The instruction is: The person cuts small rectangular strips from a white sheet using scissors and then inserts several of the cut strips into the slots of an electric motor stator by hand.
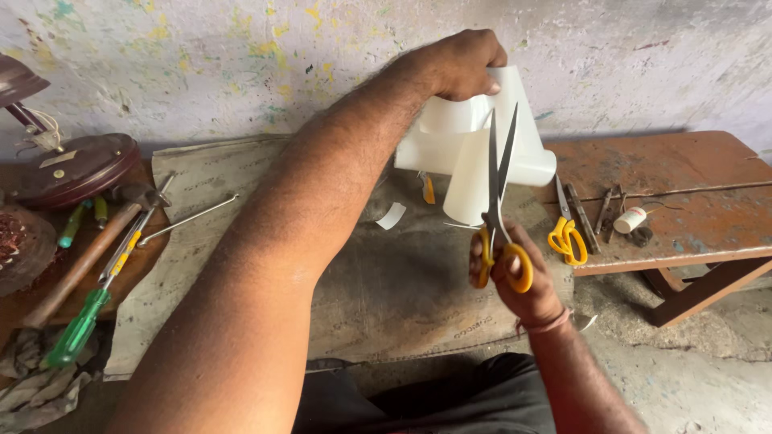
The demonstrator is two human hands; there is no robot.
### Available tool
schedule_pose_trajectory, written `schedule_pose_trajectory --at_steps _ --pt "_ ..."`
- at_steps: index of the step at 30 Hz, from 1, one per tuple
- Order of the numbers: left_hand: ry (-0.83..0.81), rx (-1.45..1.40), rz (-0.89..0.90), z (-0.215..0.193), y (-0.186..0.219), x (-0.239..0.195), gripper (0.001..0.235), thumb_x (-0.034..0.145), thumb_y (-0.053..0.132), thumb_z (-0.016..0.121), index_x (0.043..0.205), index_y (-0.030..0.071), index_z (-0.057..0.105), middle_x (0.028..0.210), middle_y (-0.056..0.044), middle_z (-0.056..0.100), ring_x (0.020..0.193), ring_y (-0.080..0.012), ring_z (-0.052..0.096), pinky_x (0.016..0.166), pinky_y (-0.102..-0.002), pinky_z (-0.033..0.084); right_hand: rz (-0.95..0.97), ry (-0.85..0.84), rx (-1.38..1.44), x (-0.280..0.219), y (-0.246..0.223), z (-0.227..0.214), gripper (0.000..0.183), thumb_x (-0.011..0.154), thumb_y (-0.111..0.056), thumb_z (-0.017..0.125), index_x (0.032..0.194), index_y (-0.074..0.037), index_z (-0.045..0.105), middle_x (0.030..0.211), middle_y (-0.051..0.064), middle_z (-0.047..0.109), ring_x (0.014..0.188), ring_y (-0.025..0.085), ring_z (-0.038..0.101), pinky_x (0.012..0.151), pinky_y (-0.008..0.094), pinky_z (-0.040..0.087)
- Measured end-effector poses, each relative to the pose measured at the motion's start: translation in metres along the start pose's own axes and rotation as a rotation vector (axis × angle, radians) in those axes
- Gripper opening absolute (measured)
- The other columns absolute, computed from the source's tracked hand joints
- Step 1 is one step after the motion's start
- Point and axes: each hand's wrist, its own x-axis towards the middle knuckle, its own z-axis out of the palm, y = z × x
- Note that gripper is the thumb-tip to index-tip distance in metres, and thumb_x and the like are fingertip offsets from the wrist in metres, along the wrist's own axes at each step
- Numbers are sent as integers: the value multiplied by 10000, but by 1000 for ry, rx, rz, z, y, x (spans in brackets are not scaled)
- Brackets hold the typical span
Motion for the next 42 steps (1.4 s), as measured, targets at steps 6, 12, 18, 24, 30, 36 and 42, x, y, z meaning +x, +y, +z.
schedule_pose_trajectory --at_steps 6,12,18,24,30,36,42 --pt "19 -4 -26 -1 -20 1 385 922 262 732 1241 50 689 1181 -154 721 1088 -255 711 962 -427 548 77 -120 75 5 -22 14 642 1009 -458 721 1369 25 500 1097 194 650 865 235 685 686 355 596" --pt "-75 3 -74 0 -26 -9 419 928 254 723 1291 56 662 1210 -158 712 1111 -259 706 973 -436 551 115 -38 114 2 -19 18 672 978 -440 756 1381 30 494 1087 178 627 870 223 656 703 346 566" --pt "-6 -7 -79 1 -36 -14 425 927 267 728 1288 54 659 1216 -157 704 1120 -261 688 982 -439 534 167 -170 144 2 -19 13 686 971 -455 739 1377 37 486 1087 201 644 847 245 677 652 366 574" --pt "-52 -20 -103 -3 -33 -24 424 943 271 711 1305 59 652 1202 -162 712 1100 -261 706 975 -440 552 204 -42 146 3 -15 7 690 958 -471 729 1367 33 494 1072 175 635 862 245 674 691 373 575" --pt "-129 -146 -174 -1 -25 -30 355 951 285 684 1247 92 709 1156 -115 753 1031 -209 730 931 -418 554 139 -23 152 26 -25 -7 653 968 -451 771 1274 56 497 1102 187 639 883 258 664 714 377 565" --pt "-186 -319 -150 6 -39 -27 339 924 254 716 1217 83 724 1086 -101 784 974 -182 753 893 -380 592 102 105 -43 27 -34 4 895 913 -455 788 1562 6 379 1035 151 617 795 205 621 603 322 517" --pt "-188 -361 -87 12 -50 -25 332 915 236 733 1204 72 733 1082 -104 789 963 -175 761 880 -363 601 105 55 1 24 -40 9 882 926 -437 772 1579 14 387 1055 164 633 837 216 643 664 327 535"
